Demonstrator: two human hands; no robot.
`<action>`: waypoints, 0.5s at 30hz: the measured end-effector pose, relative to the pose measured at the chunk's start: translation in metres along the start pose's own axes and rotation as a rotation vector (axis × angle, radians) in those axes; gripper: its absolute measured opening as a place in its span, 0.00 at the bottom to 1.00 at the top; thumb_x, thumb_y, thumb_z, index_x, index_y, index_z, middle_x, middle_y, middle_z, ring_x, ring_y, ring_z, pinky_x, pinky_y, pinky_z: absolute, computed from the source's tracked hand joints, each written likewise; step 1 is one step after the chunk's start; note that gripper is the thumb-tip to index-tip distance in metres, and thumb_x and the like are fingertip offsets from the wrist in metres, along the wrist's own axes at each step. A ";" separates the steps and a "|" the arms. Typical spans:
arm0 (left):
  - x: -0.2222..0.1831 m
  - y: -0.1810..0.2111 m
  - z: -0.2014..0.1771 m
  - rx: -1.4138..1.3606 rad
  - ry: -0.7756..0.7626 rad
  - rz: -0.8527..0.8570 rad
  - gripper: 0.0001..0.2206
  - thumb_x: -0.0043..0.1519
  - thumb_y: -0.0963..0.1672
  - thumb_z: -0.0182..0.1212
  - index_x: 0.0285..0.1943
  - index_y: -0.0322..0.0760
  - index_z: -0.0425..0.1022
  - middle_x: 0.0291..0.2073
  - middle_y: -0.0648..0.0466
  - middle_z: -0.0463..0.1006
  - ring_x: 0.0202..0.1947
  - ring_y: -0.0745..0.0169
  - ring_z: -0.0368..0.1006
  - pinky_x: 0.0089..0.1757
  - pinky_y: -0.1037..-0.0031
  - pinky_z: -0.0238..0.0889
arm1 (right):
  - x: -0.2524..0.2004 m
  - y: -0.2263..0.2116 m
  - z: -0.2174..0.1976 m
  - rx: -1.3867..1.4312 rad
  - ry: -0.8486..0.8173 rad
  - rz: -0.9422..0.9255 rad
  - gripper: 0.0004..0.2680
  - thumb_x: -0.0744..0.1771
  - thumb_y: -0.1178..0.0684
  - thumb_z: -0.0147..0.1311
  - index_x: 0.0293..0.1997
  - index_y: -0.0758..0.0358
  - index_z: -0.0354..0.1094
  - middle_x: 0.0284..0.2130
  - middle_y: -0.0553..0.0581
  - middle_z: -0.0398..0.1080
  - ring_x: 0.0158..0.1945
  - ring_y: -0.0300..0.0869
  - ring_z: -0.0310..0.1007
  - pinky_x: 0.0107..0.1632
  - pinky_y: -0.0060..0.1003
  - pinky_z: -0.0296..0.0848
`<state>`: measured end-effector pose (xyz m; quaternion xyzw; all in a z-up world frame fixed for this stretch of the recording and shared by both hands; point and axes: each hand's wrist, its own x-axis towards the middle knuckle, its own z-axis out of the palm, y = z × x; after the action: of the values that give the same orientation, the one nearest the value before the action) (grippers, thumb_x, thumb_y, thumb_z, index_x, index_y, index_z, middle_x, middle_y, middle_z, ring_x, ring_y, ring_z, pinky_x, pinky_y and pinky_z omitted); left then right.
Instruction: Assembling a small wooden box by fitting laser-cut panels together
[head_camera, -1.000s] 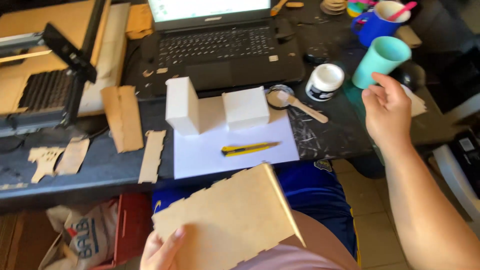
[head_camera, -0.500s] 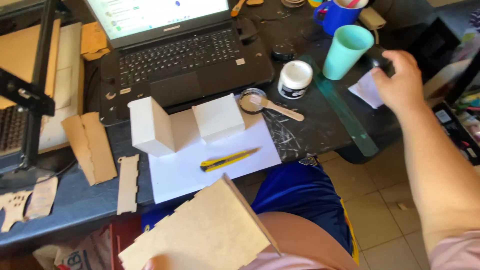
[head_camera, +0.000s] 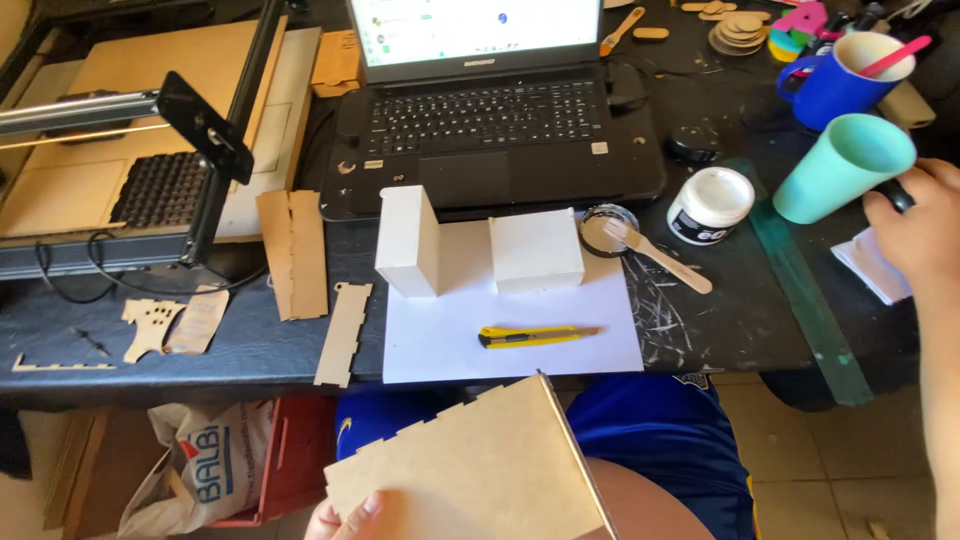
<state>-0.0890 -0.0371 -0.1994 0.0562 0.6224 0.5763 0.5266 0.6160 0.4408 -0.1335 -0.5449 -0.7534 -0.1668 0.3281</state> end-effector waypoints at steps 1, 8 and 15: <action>-0.010 0.044 0.049 -0.001 0.005 0.001 0.20 0.53 0.33 0.60 0.57 0.15 0.76 0.49 0.27 0.81 0.51 0.33 0.76 0.54 0.55 0.64 | -0.002 0.001 0.000 0.079 -0.027 0.060 0.12 0.70 0.60 0.58 0.58 0.77 0.76 0.55 0.74 0.67 0.61 0.62 0.67 0.68 0.47 0.63; -0.067 0.099 0.115 -0.091 0.061 -0.129 0.21 0.55 0.34 0.55 0.58 0.13 0.74 0.46 0.21 0.79 0.45 0.22 0.75 0.48 0.47 0.65 | -0.004 0.007 0.011 0.087 -0.062 0.047 0.11 0.74 0.61 0.56 0.62 0.82 0.71 0.55 0.78 0.67 0.60 0.67 0.65 0.65 0.51 0.59; -0.073 0.104 0.119 -0.153 0.072 -0.184 0.21 0.56 0.33 0.52 0.60 0.15 0.72 0.50 0.21 0.77 0.49 0.19 0.72 0.50 0.43 0.63 | -0.004 0.007 0.020 0.108 -0.059 0.011 0.16 0.74 0.64 0.56 0.71 0.86 0.67 0.59 0.82 0.68 0.62 0.68 0.64 0.65 0.52 0.58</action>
<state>-0.0272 0.0259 -0.0491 -0.0624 0.5975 0.5730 0.5575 0.6170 0.4525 -0.1513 -0.5351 -0.7676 -0.1079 0.3358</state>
